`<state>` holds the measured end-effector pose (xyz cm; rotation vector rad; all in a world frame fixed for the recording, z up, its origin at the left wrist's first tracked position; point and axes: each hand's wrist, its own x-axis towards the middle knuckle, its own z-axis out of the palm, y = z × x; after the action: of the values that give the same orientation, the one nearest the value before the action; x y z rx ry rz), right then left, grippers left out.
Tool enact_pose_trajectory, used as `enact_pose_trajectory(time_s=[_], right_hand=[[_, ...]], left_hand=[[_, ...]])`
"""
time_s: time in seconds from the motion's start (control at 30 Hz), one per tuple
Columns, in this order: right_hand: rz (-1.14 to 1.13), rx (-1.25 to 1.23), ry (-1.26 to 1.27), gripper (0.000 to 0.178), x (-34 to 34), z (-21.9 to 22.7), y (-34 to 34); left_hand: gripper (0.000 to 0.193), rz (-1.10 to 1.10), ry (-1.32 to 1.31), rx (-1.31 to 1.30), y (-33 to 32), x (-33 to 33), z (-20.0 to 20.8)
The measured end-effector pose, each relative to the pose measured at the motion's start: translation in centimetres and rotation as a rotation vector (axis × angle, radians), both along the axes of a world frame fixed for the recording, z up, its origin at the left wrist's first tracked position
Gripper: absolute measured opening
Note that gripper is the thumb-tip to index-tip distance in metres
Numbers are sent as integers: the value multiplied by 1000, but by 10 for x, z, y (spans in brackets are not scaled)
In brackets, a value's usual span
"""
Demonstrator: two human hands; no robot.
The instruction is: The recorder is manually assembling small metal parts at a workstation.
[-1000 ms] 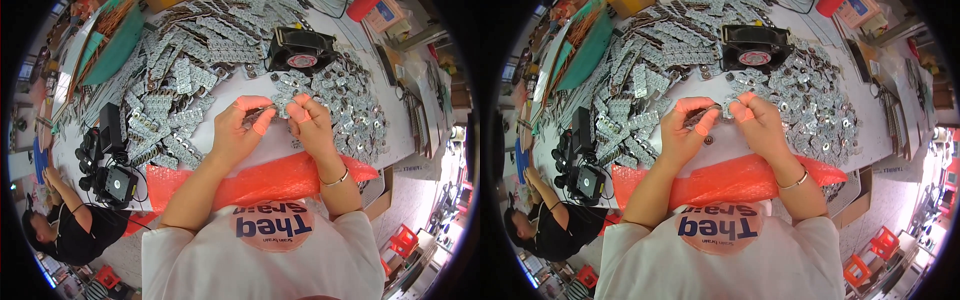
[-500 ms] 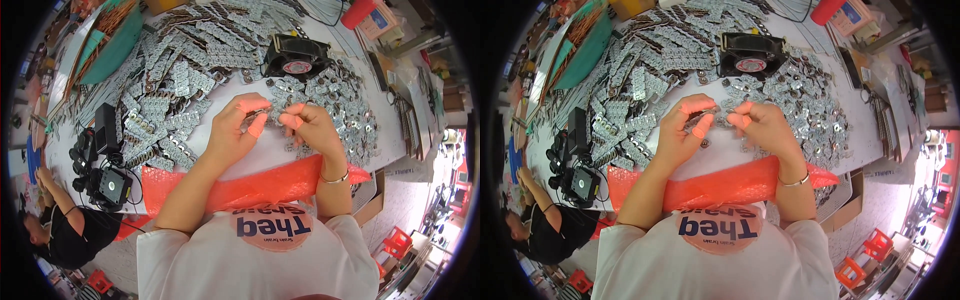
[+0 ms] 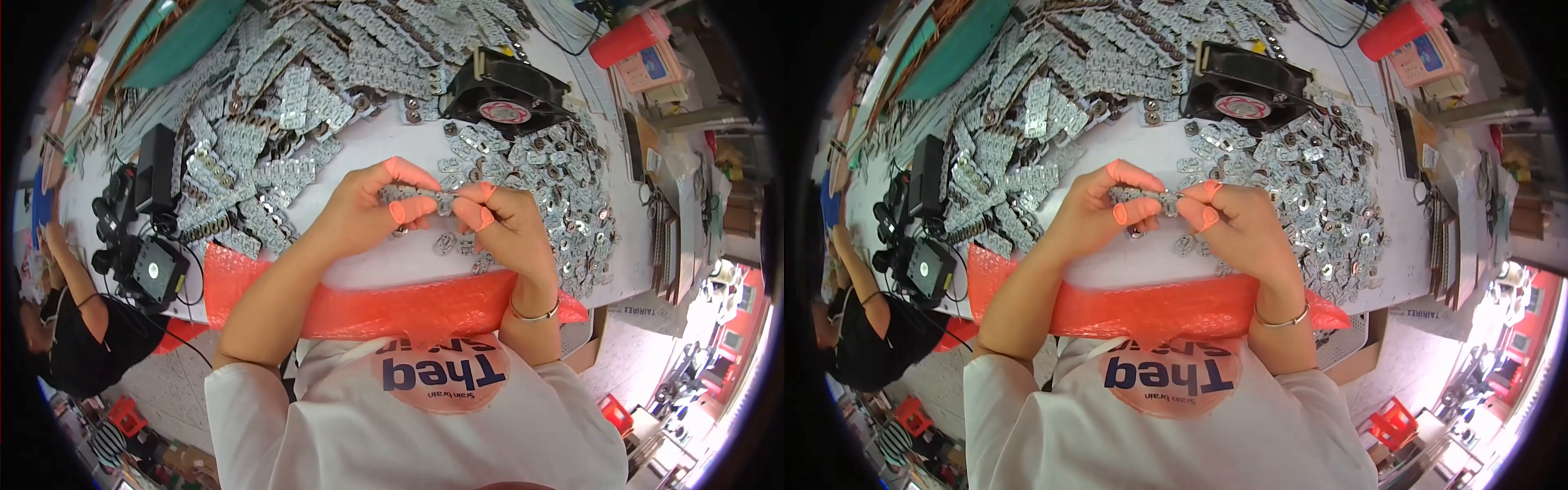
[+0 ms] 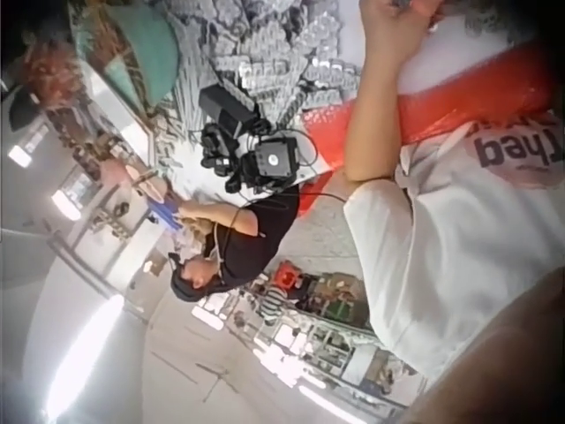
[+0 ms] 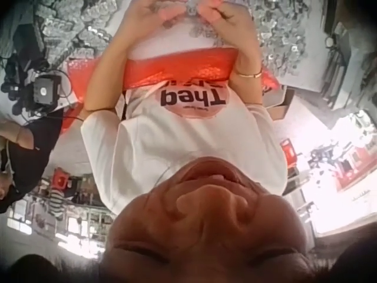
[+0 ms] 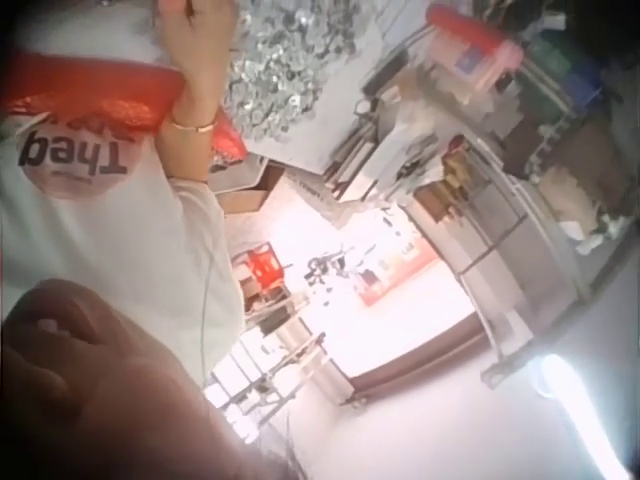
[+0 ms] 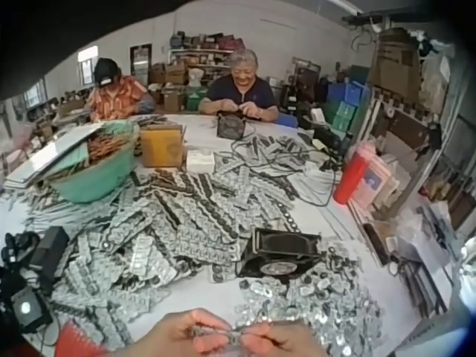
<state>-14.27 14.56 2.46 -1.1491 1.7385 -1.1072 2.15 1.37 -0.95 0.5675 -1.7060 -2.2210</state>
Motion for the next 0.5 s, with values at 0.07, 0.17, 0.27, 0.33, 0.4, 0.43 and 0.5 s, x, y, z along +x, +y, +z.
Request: enact_pose_trajectory(time_s=[0.07,0.17,0.27,0.33,0.4,0.43,0.5], right_hand=[[8,11,-9,19,2,1,-1],[9,-26,-58,21,4,-2,-2],[-10,-30,-466,21,9,-7,2],[-31,-5,-833,20,13,-8,3],[-145,-84,-951,18,16,-7,3],[-156,-98,-952,18,15,-8,3],[-199,-180,-666,19,12,-11,3]], left_hand=[[20,-24,8,17,-3,-1,5],[21,15,69,101,1,-3,5],[22,-103,83,345,-4,1,11],[22,-93,128,346,0,1,9],[22,-83,172,346,6,0,10],[21,-1,188,185,9,-2,12],[20,66,204,21,8,-3,12]])
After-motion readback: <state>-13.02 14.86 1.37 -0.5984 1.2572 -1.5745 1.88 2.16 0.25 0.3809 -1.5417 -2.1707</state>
